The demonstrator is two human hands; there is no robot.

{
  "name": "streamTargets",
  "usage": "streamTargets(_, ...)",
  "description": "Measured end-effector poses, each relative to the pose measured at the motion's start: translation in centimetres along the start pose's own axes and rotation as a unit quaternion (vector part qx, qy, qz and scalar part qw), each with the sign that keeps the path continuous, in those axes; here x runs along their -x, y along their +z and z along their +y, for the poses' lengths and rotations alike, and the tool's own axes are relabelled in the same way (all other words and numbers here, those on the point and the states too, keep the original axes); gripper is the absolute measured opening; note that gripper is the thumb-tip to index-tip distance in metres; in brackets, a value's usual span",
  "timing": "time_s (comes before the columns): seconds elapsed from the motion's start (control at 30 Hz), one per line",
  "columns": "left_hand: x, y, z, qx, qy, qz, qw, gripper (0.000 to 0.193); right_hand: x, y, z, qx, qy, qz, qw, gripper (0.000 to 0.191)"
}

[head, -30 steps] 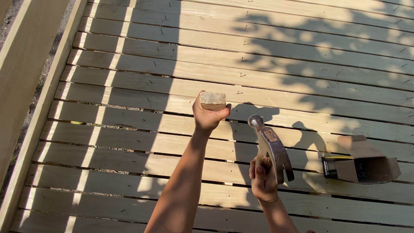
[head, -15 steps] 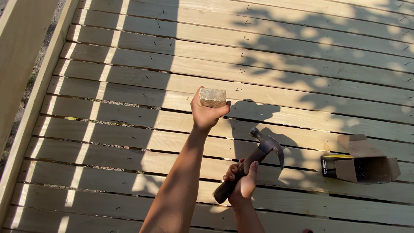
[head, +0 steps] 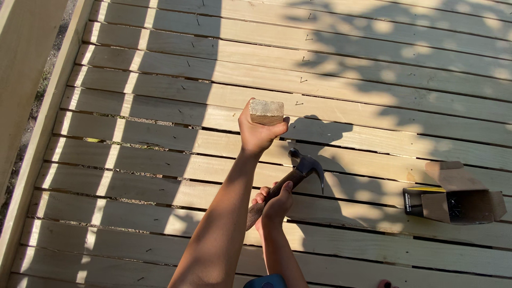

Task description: The person hammers nails into the wooden slats of an outdoor frame structure, working along the planks. They hold a small wood block in one hand and a claw hammer in the other, driving nails one at a time and repositioning along the slatted surface.

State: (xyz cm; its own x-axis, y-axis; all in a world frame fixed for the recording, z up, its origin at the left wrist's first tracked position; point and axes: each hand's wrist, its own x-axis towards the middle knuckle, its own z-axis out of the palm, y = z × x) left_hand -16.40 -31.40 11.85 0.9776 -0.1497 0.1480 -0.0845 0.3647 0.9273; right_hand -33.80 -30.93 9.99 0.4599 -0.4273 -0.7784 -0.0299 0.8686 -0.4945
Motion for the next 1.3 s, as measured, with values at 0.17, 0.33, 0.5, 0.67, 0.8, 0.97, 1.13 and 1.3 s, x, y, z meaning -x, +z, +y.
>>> streamTargets(0.17,-0.1,0.0,0.2,-0.023,-0.005,0.004,1.000,0.039,0.4,-2.0,0.1,0.007,-0.091,-0.050,0.995,0.041)
streamTargets(0.33,0.1,0.1,0.4,-0.021,-0.001,0.004,1.000,0.039,-0.9,-0.9,-0.1,0.040,-0.057,-0.029,0.997,0.051)
streamTargets(0.5,0.1,0.1,0.4,0.014,0.006,-0.022,1.000,0.036,-1.1,-1.6,-1.7,0.087,-0.125,-0.094,0.984,0.051)
streamTargets(0.67,0.1,0.0,0.3,0.034,0.016,-0.028,0.999,0.036,-0.2,-2.5,-1.8,0.119,-0.175,-0.062,0.975,0.047)
streamTargets(0.8,0.0,-0.2,0.3,0.043,0.034,-0.042,0.998,0.036,-1.8,-1.1,-1.9,0.119,-0.016,-0.080,0.990,0.048)
streamTargets(0.97,-0.1,-0.2,0.1,0.044,0.019,-0.033,0.998,0.037,0.3,-3.9,-1.8,0.135,-0.174,-0.105,0.970,0.042)
streamTargets(1.13,0.2,-0.2,0.4,-0.032,0.042,-0.018,0.998,0.035,-1.2,-1.8,-2.0,0.146,-0.080,-0.055,0.984,0.044)
streamTargets(1.3,-0.3,-0.2,0.6,-0.003,0.012,-0.042,0.999,0.034,-1.8,-1.7,-3.1,0.187,-0.114,-0.076,0.973,0.045)
